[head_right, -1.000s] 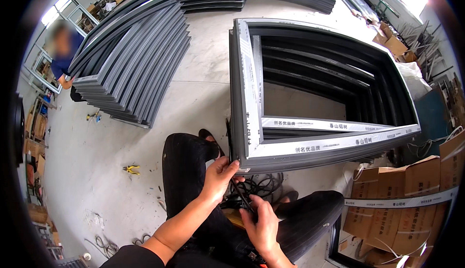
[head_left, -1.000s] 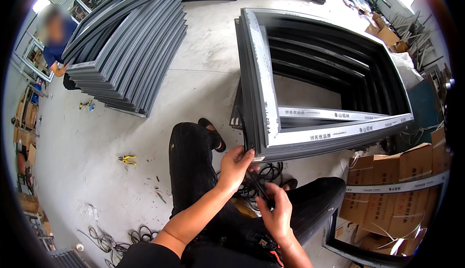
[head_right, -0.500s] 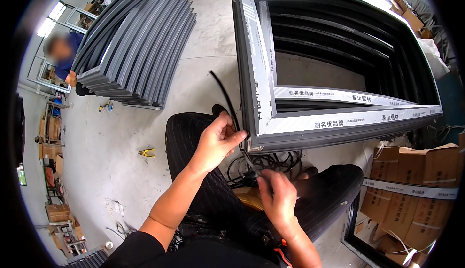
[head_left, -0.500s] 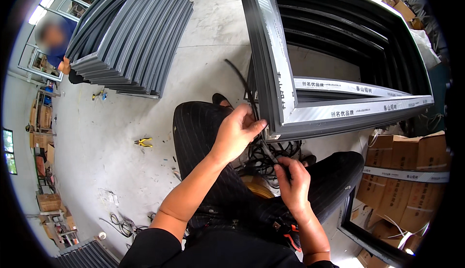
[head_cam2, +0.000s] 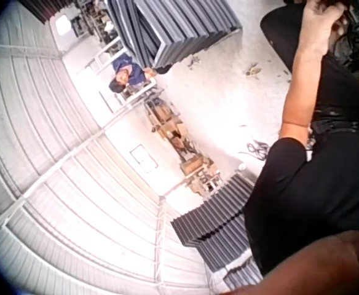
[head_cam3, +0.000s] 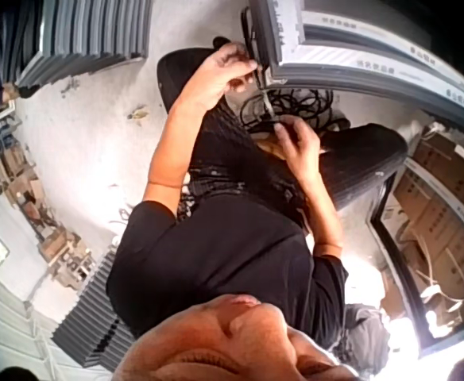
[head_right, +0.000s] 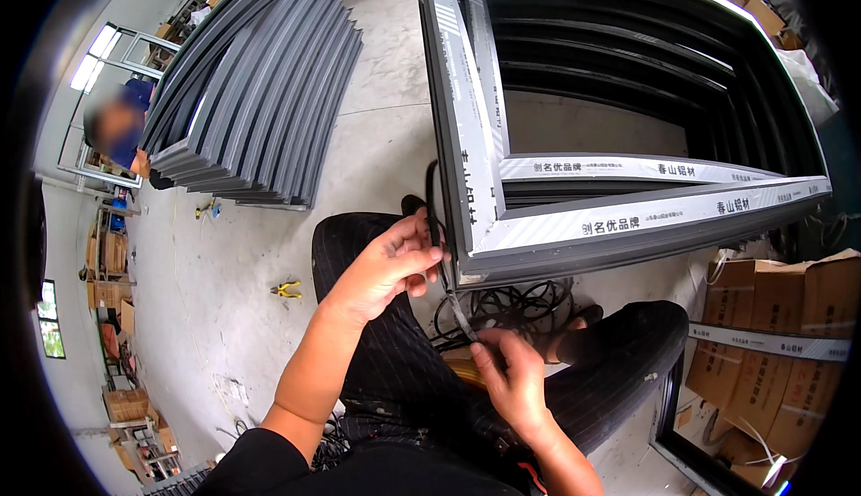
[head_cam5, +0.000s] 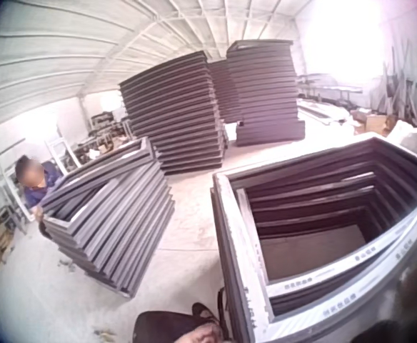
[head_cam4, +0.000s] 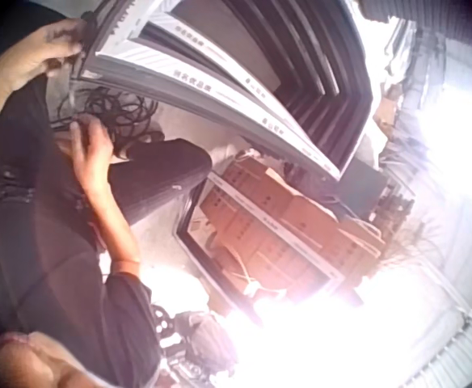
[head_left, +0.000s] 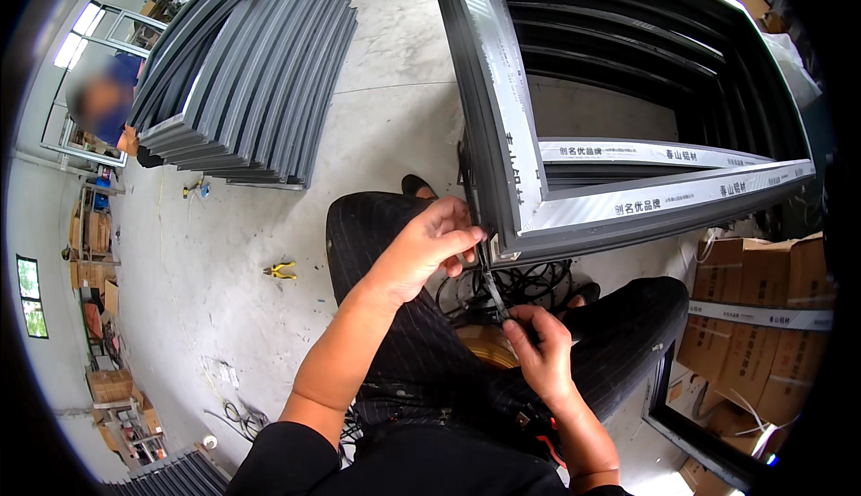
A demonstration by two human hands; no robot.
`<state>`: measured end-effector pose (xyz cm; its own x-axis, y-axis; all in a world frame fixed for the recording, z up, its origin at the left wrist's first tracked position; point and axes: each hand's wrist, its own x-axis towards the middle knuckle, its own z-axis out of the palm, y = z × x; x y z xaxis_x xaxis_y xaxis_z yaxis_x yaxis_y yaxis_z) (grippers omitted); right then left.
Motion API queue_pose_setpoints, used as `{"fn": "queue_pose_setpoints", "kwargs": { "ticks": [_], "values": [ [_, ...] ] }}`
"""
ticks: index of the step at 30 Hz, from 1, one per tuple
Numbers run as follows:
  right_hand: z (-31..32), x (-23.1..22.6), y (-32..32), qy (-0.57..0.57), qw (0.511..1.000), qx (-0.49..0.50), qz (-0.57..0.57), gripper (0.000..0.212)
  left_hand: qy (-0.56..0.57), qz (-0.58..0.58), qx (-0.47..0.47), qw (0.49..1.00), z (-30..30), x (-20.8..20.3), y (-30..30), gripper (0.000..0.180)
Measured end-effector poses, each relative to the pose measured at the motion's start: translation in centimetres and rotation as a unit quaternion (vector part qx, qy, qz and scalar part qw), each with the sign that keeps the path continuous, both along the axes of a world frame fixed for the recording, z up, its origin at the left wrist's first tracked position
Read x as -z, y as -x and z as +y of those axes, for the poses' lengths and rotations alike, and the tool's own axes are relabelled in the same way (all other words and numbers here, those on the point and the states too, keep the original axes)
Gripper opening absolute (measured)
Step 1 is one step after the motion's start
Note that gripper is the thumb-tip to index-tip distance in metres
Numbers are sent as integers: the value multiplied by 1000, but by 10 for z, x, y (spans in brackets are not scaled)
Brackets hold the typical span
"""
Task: The person picks up aluminum window frames, installs black rubber sealant strips into the inner edges by hand, and trims the strips with pliers.
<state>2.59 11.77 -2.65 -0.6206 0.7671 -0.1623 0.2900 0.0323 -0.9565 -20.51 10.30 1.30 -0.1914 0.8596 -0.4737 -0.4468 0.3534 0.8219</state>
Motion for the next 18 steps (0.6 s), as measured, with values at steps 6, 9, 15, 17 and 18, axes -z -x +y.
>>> {"fn": "queue_pose_setpoints", "kwargs": {
  "ticks": [6, 9, 15, 17, 18],
  "values": [
    [0, -5, -2, 115, 993, 11, 9, 18, -31, -94, 13, 995, -7, -2, 11, 21],
    [0, -6, -2, 108, 994, 14, 2, 18, -15, -37, 16, 999, -6, 0, 10, 15],
    [-4, -7, 1, 127, 992, 21, 7, 17, -33, 119, -14, 992, 5, 20, 0, 8],
    [-5, -7, 0, 119, 993, 23, -2, 17, -56, 180, -29, 982, 7, 21, -8, 11],
    [-6, -7, -1, 130, 991, 26, 1, 17, -62, 218, -32, 974, 7, 25, -12, 11]
  ]
}}
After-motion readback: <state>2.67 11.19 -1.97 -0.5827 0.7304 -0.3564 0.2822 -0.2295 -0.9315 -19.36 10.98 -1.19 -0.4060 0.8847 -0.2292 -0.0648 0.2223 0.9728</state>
